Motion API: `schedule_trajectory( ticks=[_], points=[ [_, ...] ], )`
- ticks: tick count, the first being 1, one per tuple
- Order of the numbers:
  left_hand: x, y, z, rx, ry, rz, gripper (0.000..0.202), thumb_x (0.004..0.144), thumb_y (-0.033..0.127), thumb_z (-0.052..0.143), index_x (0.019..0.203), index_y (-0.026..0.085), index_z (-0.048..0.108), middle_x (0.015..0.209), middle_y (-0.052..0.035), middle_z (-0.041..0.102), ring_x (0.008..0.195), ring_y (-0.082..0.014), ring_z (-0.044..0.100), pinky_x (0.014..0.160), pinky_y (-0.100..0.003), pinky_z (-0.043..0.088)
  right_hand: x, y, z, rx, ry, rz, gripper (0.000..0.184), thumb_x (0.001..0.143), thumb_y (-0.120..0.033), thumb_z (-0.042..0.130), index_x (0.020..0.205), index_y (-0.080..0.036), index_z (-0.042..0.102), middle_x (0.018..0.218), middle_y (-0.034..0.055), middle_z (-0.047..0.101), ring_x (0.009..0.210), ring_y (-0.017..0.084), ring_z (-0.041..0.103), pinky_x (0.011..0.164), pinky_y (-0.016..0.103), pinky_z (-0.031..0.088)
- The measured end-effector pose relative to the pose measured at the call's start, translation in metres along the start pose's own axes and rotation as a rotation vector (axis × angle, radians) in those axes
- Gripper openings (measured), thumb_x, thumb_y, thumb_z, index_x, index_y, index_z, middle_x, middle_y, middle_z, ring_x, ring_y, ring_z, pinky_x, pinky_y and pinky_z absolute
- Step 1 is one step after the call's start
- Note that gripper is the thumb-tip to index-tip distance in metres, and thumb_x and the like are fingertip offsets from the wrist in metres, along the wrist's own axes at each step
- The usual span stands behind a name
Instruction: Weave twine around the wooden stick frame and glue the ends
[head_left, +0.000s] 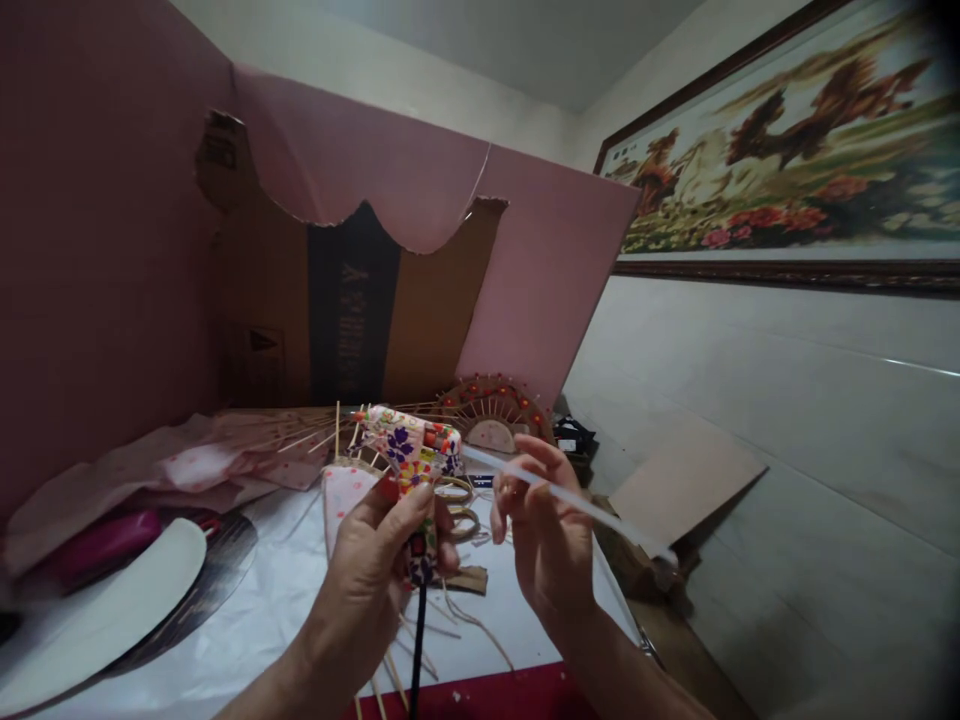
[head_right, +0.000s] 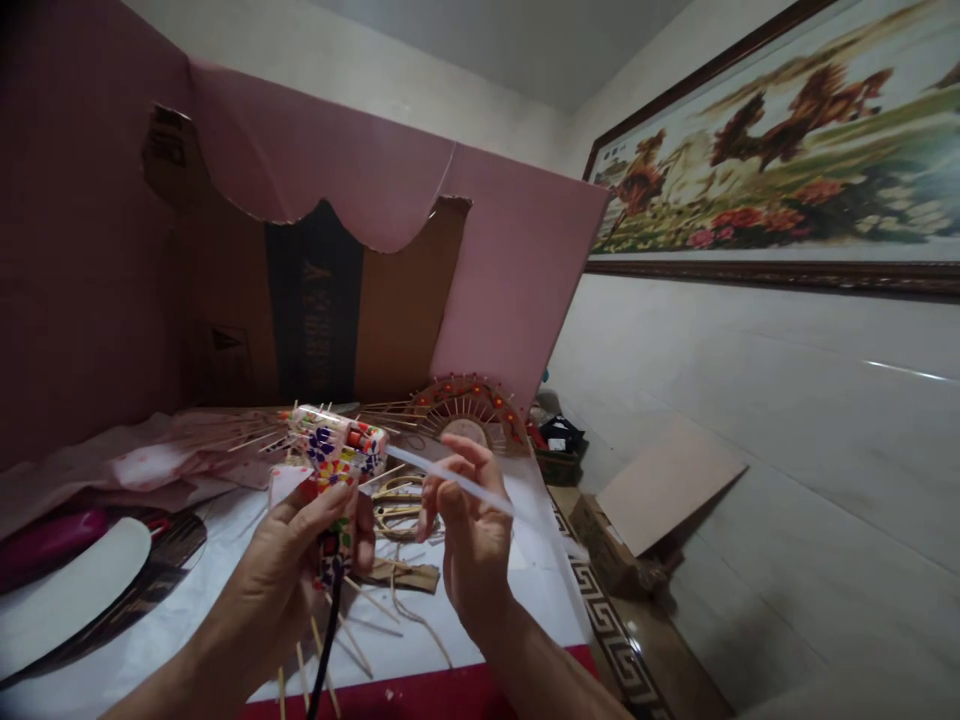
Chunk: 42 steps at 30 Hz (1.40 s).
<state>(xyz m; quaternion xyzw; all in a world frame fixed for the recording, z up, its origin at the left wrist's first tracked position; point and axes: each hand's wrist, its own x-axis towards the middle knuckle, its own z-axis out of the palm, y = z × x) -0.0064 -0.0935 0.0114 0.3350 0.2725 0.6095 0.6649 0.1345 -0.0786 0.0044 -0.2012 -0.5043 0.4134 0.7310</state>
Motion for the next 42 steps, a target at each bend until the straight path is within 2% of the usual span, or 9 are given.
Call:
schedule_trajectory(
  ticks=[4,8,11,16,22,28,33,38,42],
  points=[
    [-0.005,-0.009,0.001,-0.091,0.057,-0.058,0.024,0.07,0.033,0.075,0.077,0.017,0.059,0.061,0.0023,0.06,0.044,-0.0081,0.053,0.037,-0.016,0.038,-0.003,-0.003,0.001,0.009,0.03,-0.008,0.013,0.083,-0.032,0.068,0.085,-0.02,0.065,0.064,-0.0023,0.065,0.049,0.007,0.057,0.041,0.016,0.045],
    [-0.009,-0.013,0.001,-0.105,0.106,-0.168,0.033,0.063,0.036,0.08,0.08,0.017,0.058,0.063,0.0014,0.061,0.043,-0.0076,0.053,0.037,-0.016,0.039,-0.006,0.004,0.002,-0.025,0.078,-0.046,0.012,0.081,-0.028,0.07,0.078,-0.019,0.062,0.064,-0.0011,0.07,0.049,0.01,0.06,0.04,0.017,0.048],
    [-0.009,-0.014,0.0,-0.109,0.079,-0.144,0.035,0.062,0.037,0.08,0.077,0.016,0.057,0.061,0.001,0.06,0.04,-0.0075,0.05,0.035,-0.016,0.036,-0.009,0.009,0.006,-0.031,0.113,-0.059,0.017,0.081,-0.03,0.07,0.075,-0.019,0.06,0.063,-0.0008,0.07,0.047,0.011,0.06,0.038,0.019,0.048],
    [-0.009,-0.015,-0.003,-0.118,0.02,-0.136,0.032,0.066,0.037,0.077,0.075,0.016,0.056,0.06,0.0012,0.059,0.038,-0.0071,0.049,0.034,-0.016,0.035,-0.012,0.011,0.01,-0.042,0.115,-0.094,0.013,0.084,-0.027,0.067,0.078,-0.02,0.059,0.065,-0.0028,0.068,0.048,0.01,0.059,0.043,0.021,0.049],
    [-0.01,-0.013,-0.007,-0.109,-0.018,-0.149,0.027,0.071,0.035,0.074,0.074,0.015,0.057,0.059,0.001,0.059,0.038,-0.006,0.048,0.035,-0.016,0.036,-0.009,0.01,0.004,-0.234,0.024,-0.355,0.008,0.087,-0.017,0.061,0.081,-0.021,0.059,0.069,-0.0027,0.063,0.055,0.01,0.058,0.054,0.025,0.049],
    [-0.01,-0.017,-0.01,-0.079,-0.034,-0.145,0.028,0.075,0.038,0.069,0.071,0.015,0.055,0.059,0.0005,0.059,0.036,-0.0054,0.046,0.033,-0.015,0.032,-0.011,0.007,0.004,-0.236,0.036,-0.291,0.012,0.087,-0.021,0.062,0.077,-0.019,0.057,0.058,-0.0038,0.062,0.048,0.009,0.057,0.046,0.021,0.046],
    [-0.011,-0.016,-0.011,-0.068,-0.048,-0.163,0.03,0.072,0.039,0.072,0.07,0.015,0.054,0.058,0.0008,0.058,0.036,-0.006,0.046,0.034,-0.016,0.032,-0.013,-0.002,0.009,-0.183,0.091,-0.146,0.019,0.085,-0.03,0.064,0.073,-0.019,0.056,0.054,-0.0043,0.062,0.041,0.009,0.055,0.039,0.021,0.045],
    [-0.017,-0.006,-0.007,-0.088,-0.031,-0.215,0.024,0.073,0.035,0.072,0.074,0.016,0.057,0.062,0.001,0.059,0.039,-0.0051,0.045,0.035,-0.015,0.033,-0.012,-0.016,0.012,-0.351,0.014,-0.228,0.01,0.083,-0.022,0.067,0.078,-0.019,0.059,0.064,-0.0023,0.063,0.046,0.01,0.059,0.045,0.023,0.049],
    [-0.021,-0.001,-0.005,-0.115,-0.071,-0.24,0.025,0.074,0.037,0.071,0.073,0.015,0.059,0.06,0.0009,0.057,0.038,-0.0044,0.043,0.034,-0.015,0.031,-0.014,-0.024,0.008,-0.517,-0.109,-0.324,0.008,0.087,-0.017,0.06,0.094,-0.021,0.061,0.072,-0.0004,0.064,0.058,0.012,0.064,0.053,0.026,0.053]
  ],
)
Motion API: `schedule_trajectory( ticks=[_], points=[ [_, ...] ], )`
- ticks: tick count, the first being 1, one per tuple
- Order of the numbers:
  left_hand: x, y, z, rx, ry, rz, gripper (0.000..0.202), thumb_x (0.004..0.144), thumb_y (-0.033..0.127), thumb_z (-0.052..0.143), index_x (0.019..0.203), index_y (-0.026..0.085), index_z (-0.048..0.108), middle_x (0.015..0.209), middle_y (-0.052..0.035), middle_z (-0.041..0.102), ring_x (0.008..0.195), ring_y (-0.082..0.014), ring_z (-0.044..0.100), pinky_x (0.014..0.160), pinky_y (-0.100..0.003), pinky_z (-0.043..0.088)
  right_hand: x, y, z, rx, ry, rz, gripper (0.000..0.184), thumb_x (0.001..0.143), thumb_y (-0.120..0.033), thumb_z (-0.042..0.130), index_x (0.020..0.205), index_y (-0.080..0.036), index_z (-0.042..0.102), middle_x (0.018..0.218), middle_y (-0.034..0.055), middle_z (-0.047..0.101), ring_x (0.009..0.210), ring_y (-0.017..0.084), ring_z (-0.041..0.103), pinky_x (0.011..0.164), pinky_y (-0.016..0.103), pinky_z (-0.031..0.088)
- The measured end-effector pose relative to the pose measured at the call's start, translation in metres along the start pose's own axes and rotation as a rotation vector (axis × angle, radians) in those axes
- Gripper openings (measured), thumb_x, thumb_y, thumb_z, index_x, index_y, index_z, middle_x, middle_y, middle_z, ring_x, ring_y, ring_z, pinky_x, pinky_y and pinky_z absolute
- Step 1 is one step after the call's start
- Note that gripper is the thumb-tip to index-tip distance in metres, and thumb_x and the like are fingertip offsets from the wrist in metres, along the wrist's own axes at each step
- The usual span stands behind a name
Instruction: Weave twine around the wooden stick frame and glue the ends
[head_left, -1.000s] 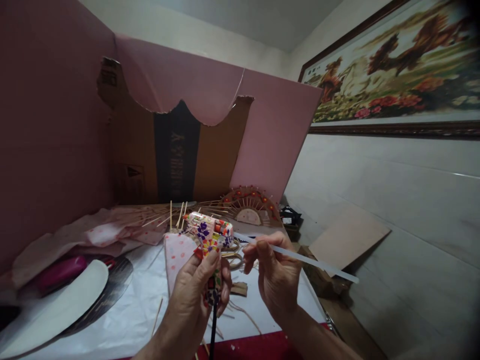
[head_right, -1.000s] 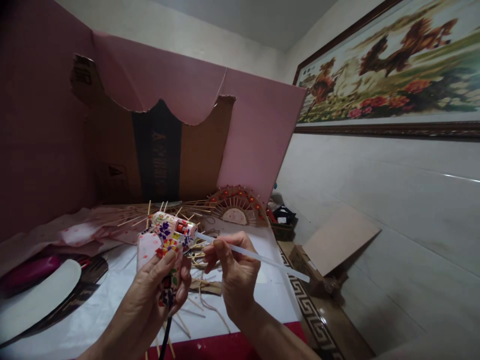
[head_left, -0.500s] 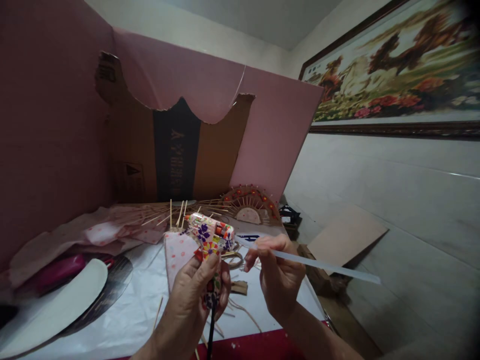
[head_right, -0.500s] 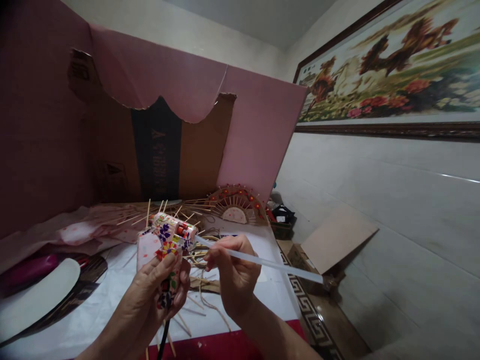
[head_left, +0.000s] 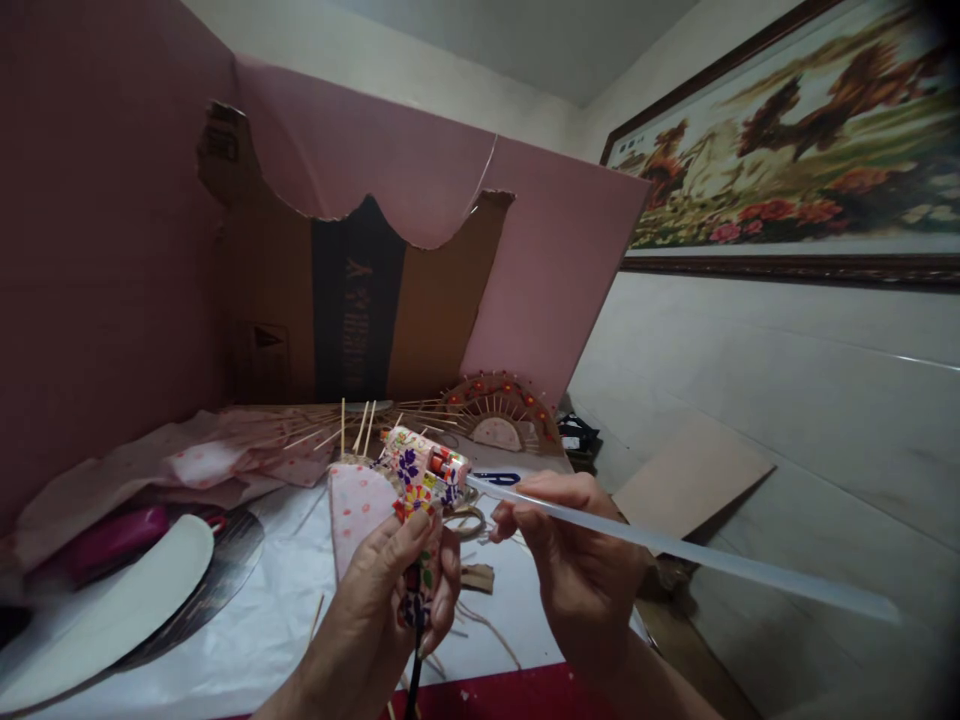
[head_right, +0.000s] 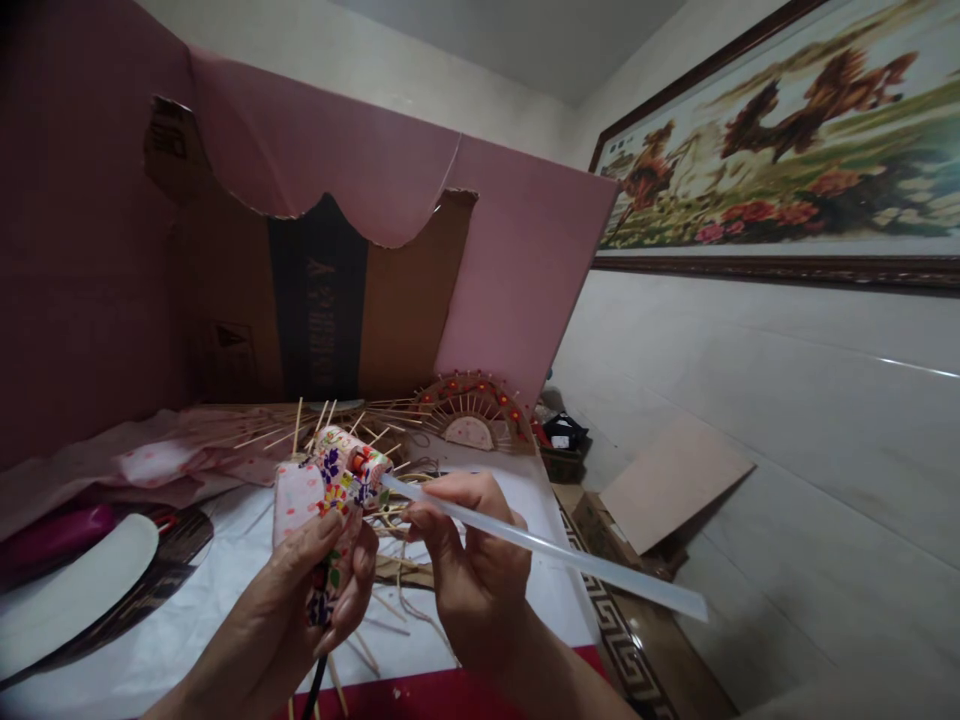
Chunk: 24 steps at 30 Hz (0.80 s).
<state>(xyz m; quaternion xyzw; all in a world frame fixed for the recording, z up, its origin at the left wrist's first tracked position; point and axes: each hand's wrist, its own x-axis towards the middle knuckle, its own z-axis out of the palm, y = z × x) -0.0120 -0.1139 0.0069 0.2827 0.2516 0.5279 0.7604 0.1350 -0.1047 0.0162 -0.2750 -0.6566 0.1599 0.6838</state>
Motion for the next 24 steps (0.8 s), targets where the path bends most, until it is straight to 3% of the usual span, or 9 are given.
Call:
schedule_trajectory(
  ticks=[5,9,15,17,24],
  points=[
    [-0.001,0.001,-0.001,0.005,-0.006,-0.021,0.027,0.072,0.038,0.073,0.069,0.015,0.059,0.057,0.0003,0.057,0.037,-0.0047,0.044,0.033,-0.015,0.03,-0.004,-0.006,-0.002,-0.06,0.0,-0.018,0.014,0.088,-0.012,0.058,0.097,-0.022,0.063,0.07,-0.0011,0.066,0.055,0.011,0.063,0.052,0.024,0.053],
    [-0.002,0.001,-0.001,0.006,-0.045,-0.039,0.03,0.071,0.04,0.073,0.065,0.015,0.059,0.05,0.0015,0.05,0.036,-0.0048,0.041,0.033,-0.016,0.03,-0.007,-0.007,0.007,0.038,0.088,0.039,0.007,0.085,-0.015,0.062,0.089,-0.022,0.061,0.064,-0.0029,0.067,0.051,0.01,0.062,0.048,0.021,0.052],
    [-0.002,-0.001,-0.002,-0.004,-0.044,-0.054,0.03,0.07,0.04,0.074,0.068,0.013,0.06,0.056,-0.001,0.056,0.036,-0.0048,0.043,0.033,-0.015,0.03,-0.008,-0.001,0.016,0.176,0.182,0.114,0.01,0.086,-0.017,0.063,0.078,-0.02,0.057,0.056,-0.0038,0.064,0.042,0.009,0.058,0.04,0.02,0.048],
    [-0.002,0.001,-0.002,-0.009,-0.044,-0.06,0.031,0.069,0.04,0.075,0.067,0.014,0.06,0.053,-0.0001,0.054,0.036,-0.0049,0.043,0.034,-0.016,0.031,-0.008,0.002,0.014,0.169,0.143,0.055,0.008,0.086,-0.013,0.061,0.083,-0.021,0.059,0.063,-0.003,0.064,0.047,0.01,0.06,0.044,0.022,0.05],
    [-0.005,0.007,0.0,-0.026,-0.027,-0.07,0.032,0.066,0.04,0.077,0.064,0.015,0.058,0.051,0.0011,0.052,0.037,-0.0053,0.042,0.033,-0.016,0.029,-0.004,0.004,-0.003,-0.086,-0.049,-0.203,0.031,0.08,0.001,0.059,0.101,-0.023,0.062,0.084,0.0027,0.065,0.077,0.018,0.065,0.066,0.036,0.054]
  ],
)
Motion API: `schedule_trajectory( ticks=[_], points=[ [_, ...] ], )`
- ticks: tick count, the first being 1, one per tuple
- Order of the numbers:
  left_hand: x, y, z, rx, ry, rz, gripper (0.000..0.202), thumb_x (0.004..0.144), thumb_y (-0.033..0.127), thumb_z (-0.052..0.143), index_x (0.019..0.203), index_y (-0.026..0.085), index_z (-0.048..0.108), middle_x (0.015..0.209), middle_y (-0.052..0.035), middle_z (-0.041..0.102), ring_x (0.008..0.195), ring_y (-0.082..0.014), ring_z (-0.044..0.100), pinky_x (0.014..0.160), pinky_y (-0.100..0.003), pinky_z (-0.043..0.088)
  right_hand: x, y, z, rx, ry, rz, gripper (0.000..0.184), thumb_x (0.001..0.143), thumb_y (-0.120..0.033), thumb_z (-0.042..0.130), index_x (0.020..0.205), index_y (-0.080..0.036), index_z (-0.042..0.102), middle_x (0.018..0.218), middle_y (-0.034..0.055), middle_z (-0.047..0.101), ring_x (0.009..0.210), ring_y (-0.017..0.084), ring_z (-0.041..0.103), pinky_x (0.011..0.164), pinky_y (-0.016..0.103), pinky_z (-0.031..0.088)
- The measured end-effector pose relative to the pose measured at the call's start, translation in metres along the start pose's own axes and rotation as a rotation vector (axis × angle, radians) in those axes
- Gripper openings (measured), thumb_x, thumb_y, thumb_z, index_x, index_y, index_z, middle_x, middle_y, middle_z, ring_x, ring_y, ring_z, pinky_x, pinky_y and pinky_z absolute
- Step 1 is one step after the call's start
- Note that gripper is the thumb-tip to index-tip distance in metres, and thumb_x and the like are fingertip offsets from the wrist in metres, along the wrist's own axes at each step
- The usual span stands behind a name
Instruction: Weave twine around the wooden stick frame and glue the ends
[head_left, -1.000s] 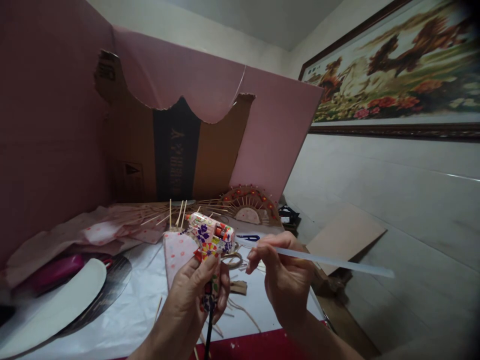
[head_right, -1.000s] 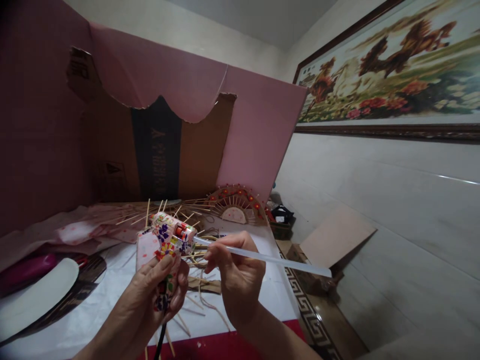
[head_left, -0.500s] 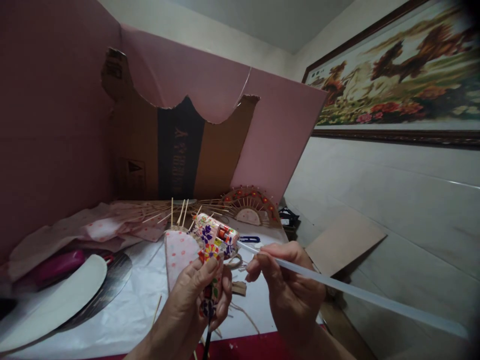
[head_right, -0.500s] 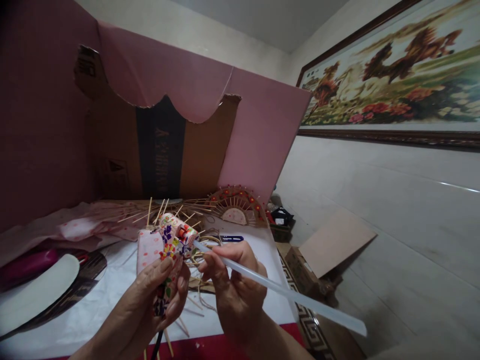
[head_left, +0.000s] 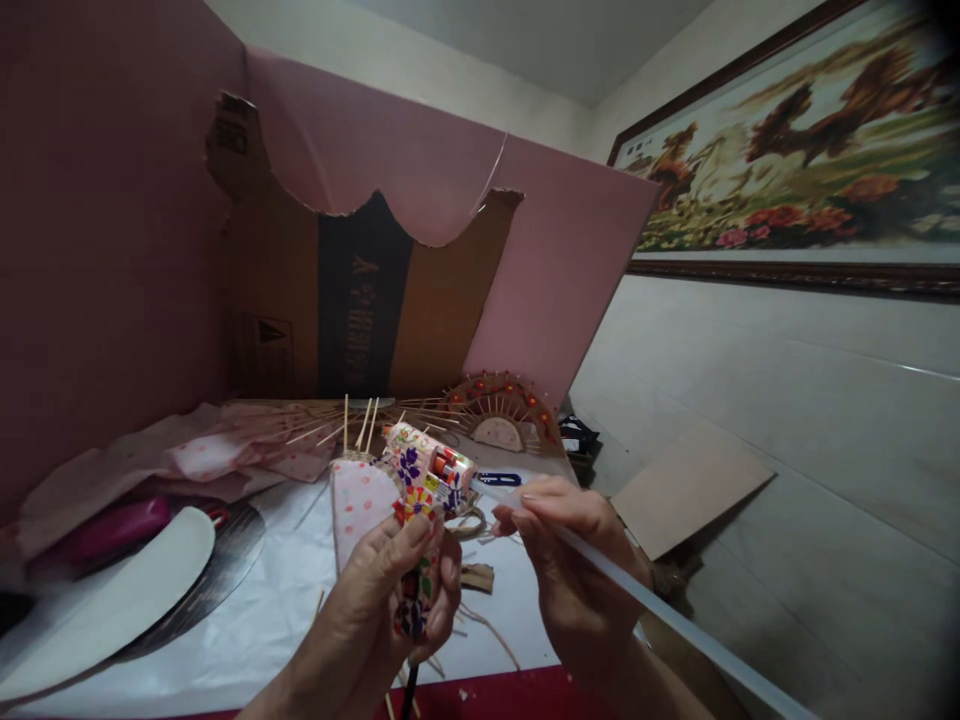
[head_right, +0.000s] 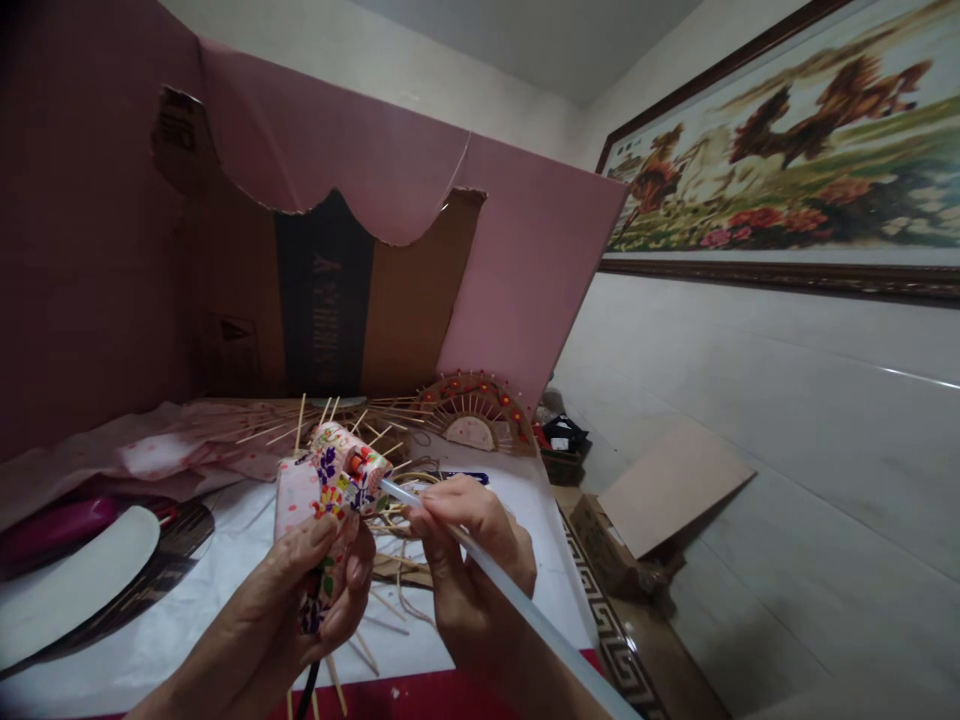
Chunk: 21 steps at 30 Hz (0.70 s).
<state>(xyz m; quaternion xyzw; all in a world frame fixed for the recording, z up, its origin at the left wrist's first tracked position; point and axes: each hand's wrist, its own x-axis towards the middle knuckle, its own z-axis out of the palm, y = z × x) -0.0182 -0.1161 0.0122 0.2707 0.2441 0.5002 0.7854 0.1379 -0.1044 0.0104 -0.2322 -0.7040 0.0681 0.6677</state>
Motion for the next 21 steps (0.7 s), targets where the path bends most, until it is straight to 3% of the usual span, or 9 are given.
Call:
schedule_trajectory(
  ticks=[12,21],
  points=[
    [0.004,-0.011,-0.007,0.032,-0.082,-0.011,0.036,0.08,0.045,0.063,0.066,0.012,0.061,0.05,0.0006,0.05,0.034,-0.0014,0.031,0.034,-0.013,0.02,0.0,-0.005,-0.005,-0.093,0.026,-0.108,0.012,0.086,-0.014,0.058,0.094,-0.023,0.062,0.074,0.0027,0.068,0.064,0.017,0.065,0.055,0.032,0.053],
    [0.008,-0.016,-0.012,-0.018,-0.131,0.019,0.032,0.082,0.042,0.06,0.071,0.012,0.062,0.056,-0.0006,0.053,0.034,-0.0024,0.035,0.032,-0.014,0.019,0.0,-0.001,-0.003,-0.114,0.037,-0.153,0.009,0.089,-0.016,0.054,0.094,-0.021,0.059,0.074,0.0026,0.066,0.065,0.017,0.064,0.057,0.035,0.055]
  ],
)
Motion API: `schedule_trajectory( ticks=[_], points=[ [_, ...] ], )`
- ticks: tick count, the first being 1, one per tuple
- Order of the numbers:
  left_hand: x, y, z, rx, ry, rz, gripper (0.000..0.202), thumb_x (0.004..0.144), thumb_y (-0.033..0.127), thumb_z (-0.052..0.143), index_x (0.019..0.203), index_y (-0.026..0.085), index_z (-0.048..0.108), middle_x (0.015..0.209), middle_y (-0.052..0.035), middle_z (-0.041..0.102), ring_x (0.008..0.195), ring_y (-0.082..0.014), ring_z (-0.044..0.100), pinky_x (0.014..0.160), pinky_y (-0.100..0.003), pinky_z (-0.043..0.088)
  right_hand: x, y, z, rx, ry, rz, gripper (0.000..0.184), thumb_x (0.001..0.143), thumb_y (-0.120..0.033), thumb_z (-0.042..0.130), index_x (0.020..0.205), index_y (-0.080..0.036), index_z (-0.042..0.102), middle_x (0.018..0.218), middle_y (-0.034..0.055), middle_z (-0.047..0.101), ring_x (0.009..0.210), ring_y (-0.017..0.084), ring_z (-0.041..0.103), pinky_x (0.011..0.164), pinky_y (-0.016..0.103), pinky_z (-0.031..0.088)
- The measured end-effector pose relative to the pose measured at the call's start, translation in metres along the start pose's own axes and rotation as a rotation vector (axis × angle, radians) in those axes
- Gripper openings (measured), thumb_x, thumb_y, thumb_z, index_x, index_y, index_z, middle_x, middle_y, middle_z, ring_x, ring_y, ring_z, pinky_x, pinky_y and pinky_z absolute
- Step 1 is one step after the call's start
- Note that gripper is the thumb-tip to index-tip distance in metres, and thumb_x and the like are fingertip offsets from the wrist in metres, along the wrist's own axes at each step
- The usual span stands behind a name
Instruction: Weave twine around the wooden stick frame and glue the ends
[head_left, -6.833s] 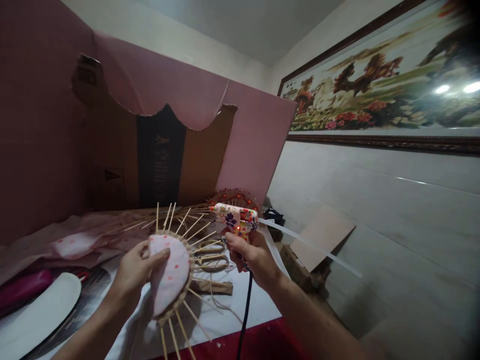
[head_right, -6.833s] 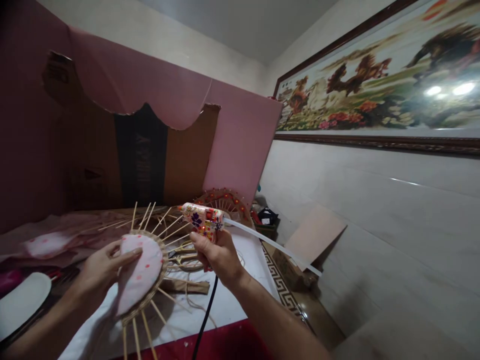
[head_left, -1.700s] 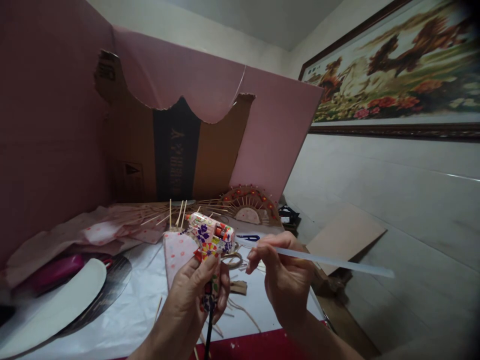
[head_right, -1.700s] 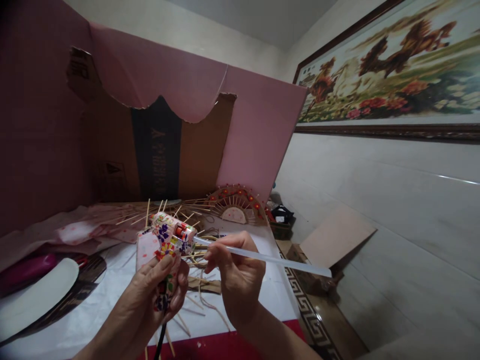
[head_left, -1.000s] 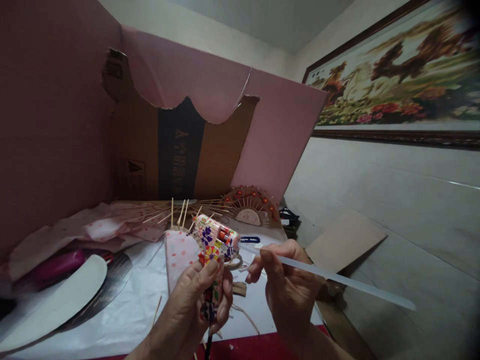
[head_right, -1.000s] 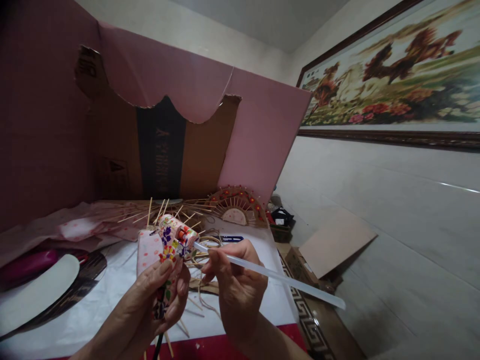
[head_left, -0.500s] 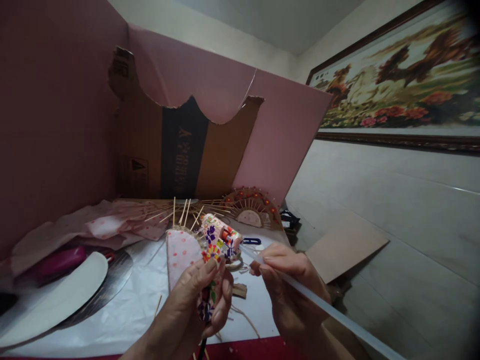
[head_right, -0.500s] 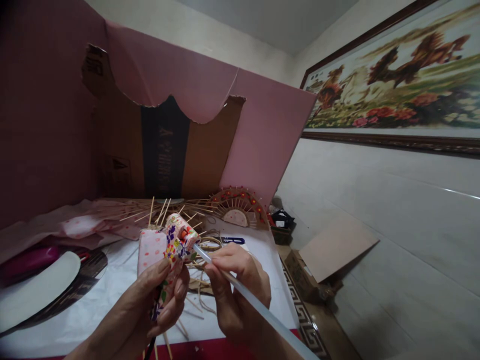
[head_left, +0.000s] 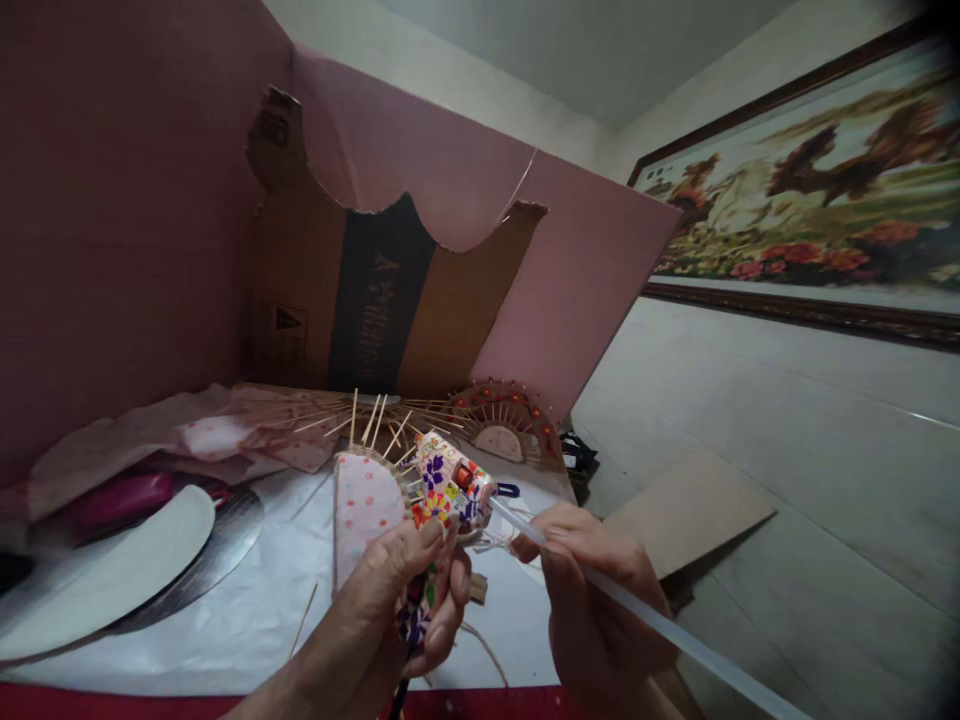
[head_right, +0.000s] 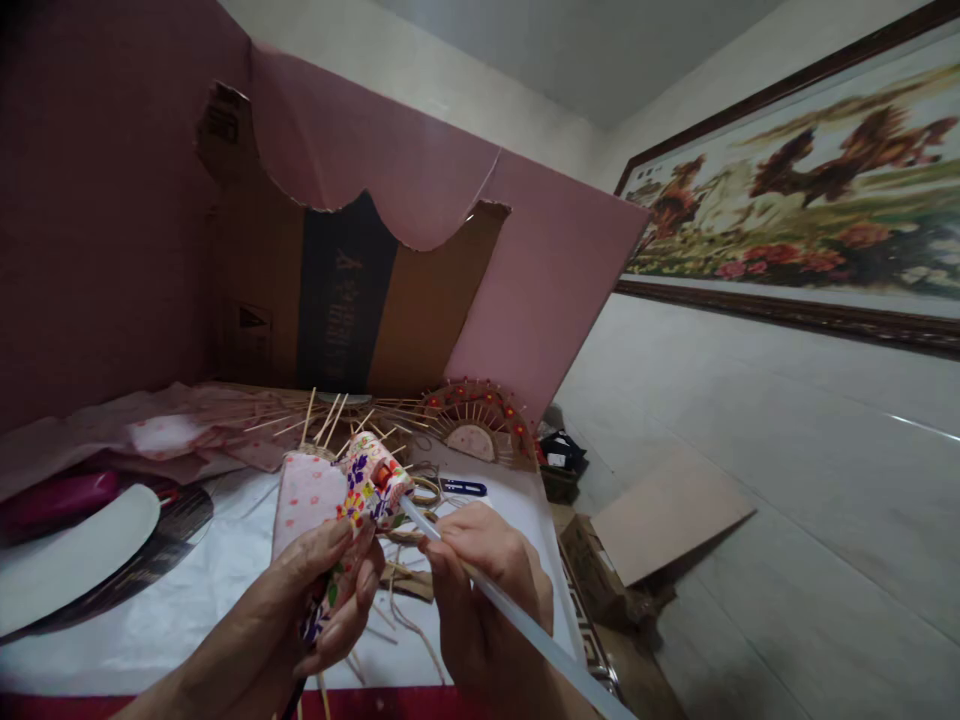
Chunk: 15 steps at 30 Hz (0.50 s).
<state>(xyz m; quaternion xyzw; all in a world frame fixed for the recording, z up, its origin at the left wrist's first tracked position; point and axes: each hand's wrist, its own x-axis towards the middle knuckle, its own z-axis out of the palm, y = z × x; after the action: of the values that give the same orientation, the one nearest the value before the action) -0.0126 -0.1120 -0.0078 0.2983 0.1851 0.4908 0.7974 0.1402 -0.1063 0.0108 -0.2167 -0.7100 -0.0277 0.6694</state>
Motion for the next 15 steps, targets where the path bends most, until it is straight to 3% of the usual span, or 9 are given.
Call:
schedule_trajectory(
  ticks=[10,15],
  points=[
    [0.002,-0.0034,-0.0047,0.052,-0.06,-0.002,0.04,0.089,0.041,0.048,0.066,0.012,0.061,0.043,0.0015,0.044,0.032,-0.003,0.029,0.032,-0.014,0.019,-0.0063,0.0086,-0.0046,0.09,-0.055,0.056,0.021,0.086,-0.007,0.055,0.102,-0.019,0.059,0.079,0.0036,0.064,0.073,0.019,0.065,0.064,0.038,0.055],
    [0.006,-0.005,-0.0064,0.043,-0.041,0.027,0.038,0.084,0.045,0.056,0.066,0.012,0.059,0.048,-0.0001,0.05,0.03,-0.0038,0.035,0.03,-0.015,0.02,-0.0091,0.0074,0.0013,-0.034,-0.003,0.044,0.011,0.087,-0.014,0.056,0.095,-0.022,0.058,0.074,0.0019,0.064,0.069,0.017,0.065,0.059,0.034,0.055]
  ],
)
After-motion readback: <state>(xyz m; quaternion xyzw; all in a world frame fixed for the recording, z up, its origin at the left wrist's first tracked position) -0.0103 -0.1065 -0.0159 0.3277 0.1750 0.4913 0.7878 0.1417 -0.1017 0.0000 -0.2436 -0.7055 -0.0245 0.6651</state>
